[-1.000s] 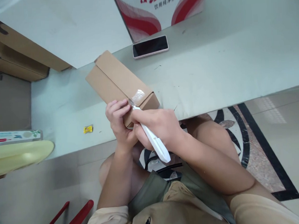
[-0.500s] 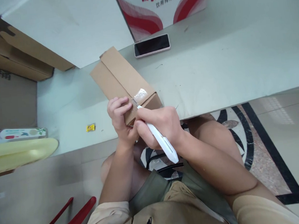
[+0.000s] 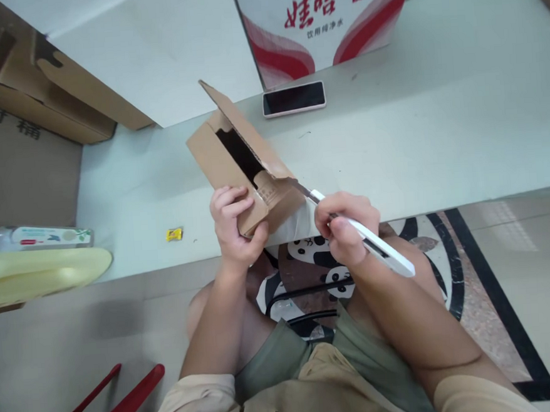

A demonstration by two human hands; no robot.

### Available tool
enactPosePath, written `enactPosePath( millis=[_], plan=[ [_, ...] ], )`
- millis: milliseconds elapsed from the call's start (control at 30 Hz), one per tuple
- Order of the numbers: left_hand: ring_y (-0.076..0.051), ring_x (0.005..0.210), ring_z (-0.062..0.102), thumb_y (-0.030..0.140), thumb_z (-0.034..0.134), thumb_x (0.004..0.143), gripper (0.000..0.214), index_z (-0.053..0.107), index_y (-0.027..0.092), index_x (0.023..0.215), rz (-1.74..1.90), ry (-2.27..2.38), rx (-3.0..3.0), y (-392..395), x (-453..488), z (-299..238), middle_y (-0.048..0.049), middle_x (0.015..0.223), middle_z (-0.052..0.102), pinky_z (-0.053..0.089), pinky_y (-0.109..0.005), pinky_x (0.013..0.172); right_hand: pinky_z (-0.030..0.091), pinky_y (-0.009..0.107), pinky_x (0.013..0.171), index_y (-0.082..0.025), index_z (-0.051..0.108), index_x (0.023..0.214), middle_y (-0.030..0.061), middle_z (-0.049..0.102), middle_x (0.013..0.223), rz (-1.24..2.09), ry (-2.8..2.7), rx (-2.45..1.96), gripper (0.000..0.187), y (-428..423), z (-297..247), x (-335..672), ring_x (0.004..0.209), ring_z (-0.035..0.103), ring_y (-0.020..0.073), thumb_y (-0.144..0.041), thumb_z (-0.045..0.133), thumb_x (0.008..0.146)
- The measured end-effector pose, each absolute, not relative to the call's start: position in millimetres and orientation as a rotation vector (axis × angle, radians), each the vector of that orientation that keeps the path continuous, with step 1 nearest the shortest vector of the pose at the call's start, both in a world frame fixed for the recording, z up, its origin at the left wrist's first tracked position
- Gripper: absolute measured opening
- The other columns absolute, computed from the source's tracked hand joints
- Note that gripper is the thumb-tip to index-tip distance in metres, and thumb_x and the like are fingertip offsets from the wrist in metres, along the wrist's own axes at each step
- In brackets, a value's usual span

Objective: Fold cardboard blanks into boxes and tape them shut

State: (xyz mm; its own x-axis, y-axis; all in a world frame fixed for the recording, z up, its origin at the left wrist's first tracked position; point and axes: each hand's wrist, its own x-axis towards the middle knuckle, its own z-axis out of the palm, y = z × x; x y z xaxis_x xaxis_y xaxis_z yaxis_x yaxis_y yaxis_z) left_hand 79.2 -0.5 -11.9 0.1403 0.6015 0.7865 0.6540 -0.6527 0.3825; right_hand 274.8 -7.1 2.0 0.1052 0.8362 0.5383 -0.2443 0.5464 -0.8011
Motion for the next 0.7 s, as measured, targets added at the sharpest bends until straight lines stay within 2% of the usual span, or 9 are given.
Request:
enactPosePath(
  millis=[167,267,367,467,567,700],
  plan=[
    [-0.024,0.117,0.057,0.034,0.065,0.082,0.033,0.057,0.025,0.113,-1.606,-1.296,-2.336,-4,70,-11,-0.007,0.117,0.062,0.045,-0.049,0.109,0.022,0.025,0.037,-0.024,0.053,0.077,-0.0084,0.033,0.044,0.832,-1.087,-0.558,0.023,3,4,275,0.033,0.026,0.0086,-0.042,0.05,0.092],
    [-0.024,0.119,0.056,0.036,0.066,0.082,0.034,0.057,0.024,0.113,-1.623,-1.327,-2.363,-7,61,-12,-0.0076,0.119,0.061,0.044,-0.048,0.111,0.033,0.026,0.046,-0.025,0.052,0.086,-0.0068,0.046,0.052,0.742,-1.242,-1.063,0.008,15,-1,277,0.042,0.041,0.0104,-0.032,0.056,0.085],
    [-0.025,0.122,0.055,0.042,0.066,0.083,0.043,0.055,0.025,0.121,-1.727,-1.377,-2.327,-8,53,-17,-0.0086,0.122,0.06,0.043,-0.047,0.113,0.039,0.029,0.058,-0.024,0.053,0.103,-0.001,0.064,0.07,0.801,-1.63,-1.546,0.026,24,-10,280,0.058,0.055,0.0148,-0.033,0.06,0.08],
    [-0.024,0.121,0.057,0.053,0.065,0.083,0.061,0.045,0.026,0.135,-1.93,-1.429,-2.203,-6,47,-24,-0.0096,0.124,0.057,0.045,-0.044,0.111,0.038,0.031,0.061,-0.022,0.05,0.124,0.0067,0.071,0.091,0.835,-1.952,-1.747,0.045,26,-18,282,0.07,0.06,0.0205,-0.031,0.059,0.081],
    [-0.024,0.123,0.057,0.058,0.064,0.083,0.067,0.04,0.028,0.138,-2.019,-1.52,-2.071,-5,40,-28,-0.0103,0.127,0.056,0.044,-0.042,0.11,0.042,0.036,0.065,-0.018,0.047,0.138,0.0167,0.07,0.113,0.782,-2.079,-1.87,0.058,26,-21,283,0.087,0.064,0.0278,-0.021,0.054,0.08],
    [-0.023,0.125,0.055,0.056,0.057,0.088,0.057,0.042,0.025,0.133,-2.03,-1.699,-1.775,-7,30,-23,-0.0112,0.126,0.056,0.042,-0.041,0.113,0.05,0.044,0.075,-0.016,0.041,0.151,0.0224,0.062,0.132,0.741,-2.072,-1.952,0.068,32,-20,288,0.102,0.064,0.0346,-0.022,0.049,0.084]
  ],
)
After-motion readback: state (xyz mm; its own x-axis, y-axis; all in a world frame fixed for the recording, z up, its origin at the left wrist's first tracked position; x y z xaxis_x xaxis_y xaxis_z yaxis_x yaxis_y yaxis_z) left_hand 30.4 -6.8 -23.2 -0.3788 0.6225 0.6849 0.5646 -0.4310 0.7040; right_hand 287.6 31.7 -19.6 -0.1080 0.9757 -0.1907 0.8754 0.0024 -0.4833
